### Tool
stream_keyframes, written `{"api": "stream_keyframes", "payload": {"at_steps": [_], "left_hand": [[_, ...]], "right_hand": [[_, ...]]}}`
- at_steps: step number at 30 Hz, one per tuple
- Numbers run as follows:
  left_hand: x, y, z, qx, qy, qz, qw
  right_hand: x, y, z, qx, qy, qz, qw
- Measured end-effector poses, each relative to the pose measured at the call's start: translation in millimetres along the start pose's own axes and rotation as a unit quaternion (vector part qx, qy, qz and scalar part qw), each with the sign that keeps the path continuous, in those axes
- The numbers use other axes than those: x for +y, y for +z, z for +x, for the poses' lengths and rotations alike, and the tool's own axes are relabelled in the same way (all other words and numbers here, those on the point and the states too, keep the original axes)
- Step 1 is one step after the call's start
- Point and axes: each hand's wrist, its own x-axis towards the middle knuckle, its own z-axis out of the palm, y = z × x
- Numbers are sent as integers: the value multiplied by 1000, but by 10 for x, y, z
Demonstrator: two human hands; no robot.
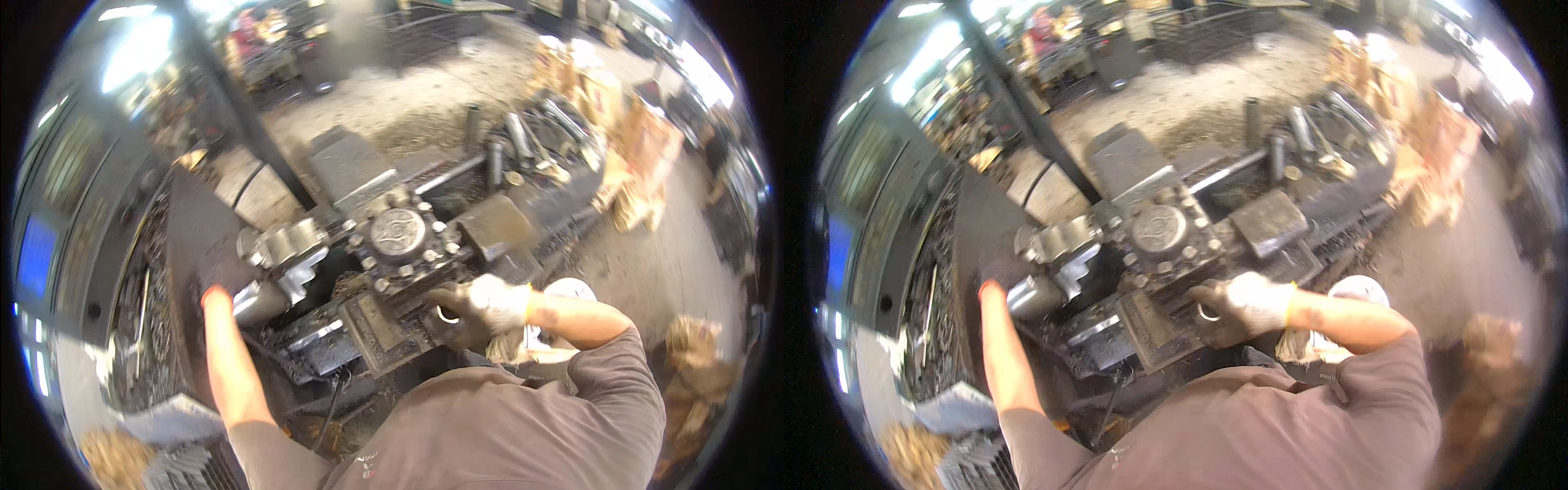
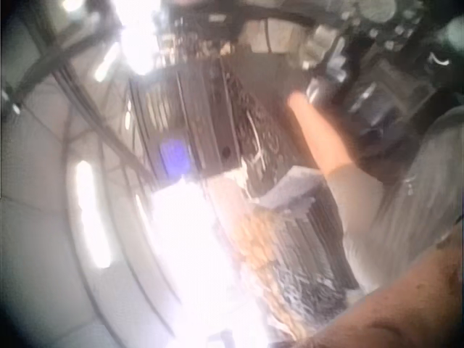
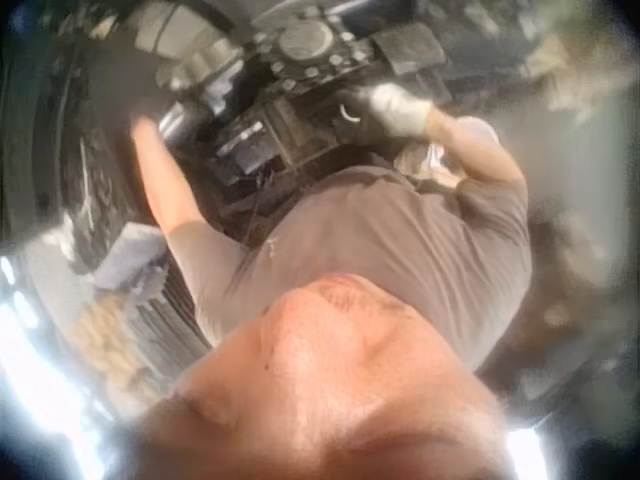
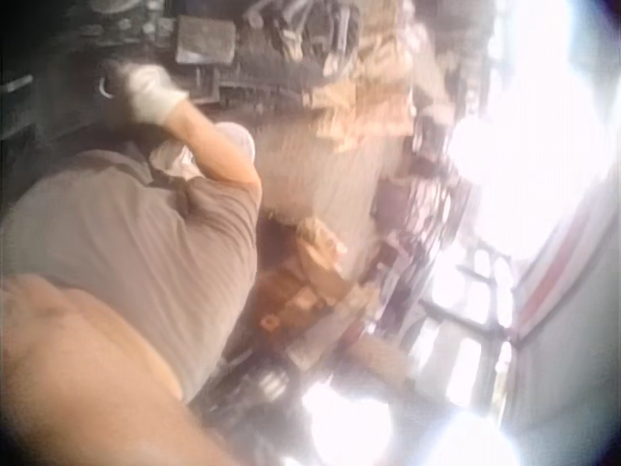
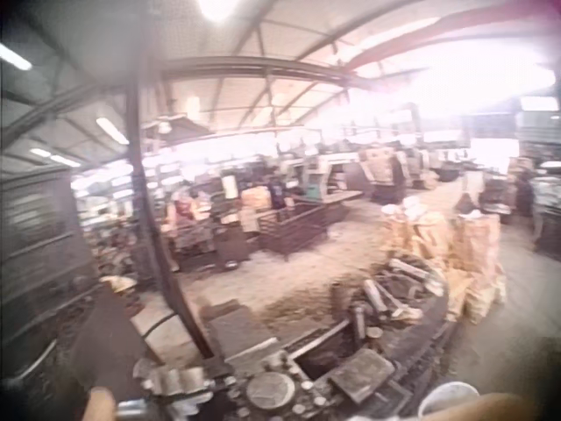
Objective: The person repeatedly loads metal tubes into a lathe chuck, operates the machine, removes the processed tubes, and places them into a nearby rack. The cycle of loading, machining, and unloading is performed multiple times throughout the clip.
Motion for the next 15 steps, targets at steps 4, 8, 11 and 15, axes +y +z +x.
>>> {"api": "stream_keyframes", "payload": {"at_steps": [4,8,11,15], "left_hand": [[134,536,-477,411,-20,70,909],[278,1871,-1266,371,110,-312,868],[370,2804,-1690,92,-68,-723,681],[273,3779,-2198,220,-249,-882,333]], "right_hand": [[-168,-83,435,-71,-12,2,997],[-65,-828,882,35,-170,172,970],[90,-1232,1633,-68,-80,-87,991],[629,-842,2608,-63,14,-355,933]]}}
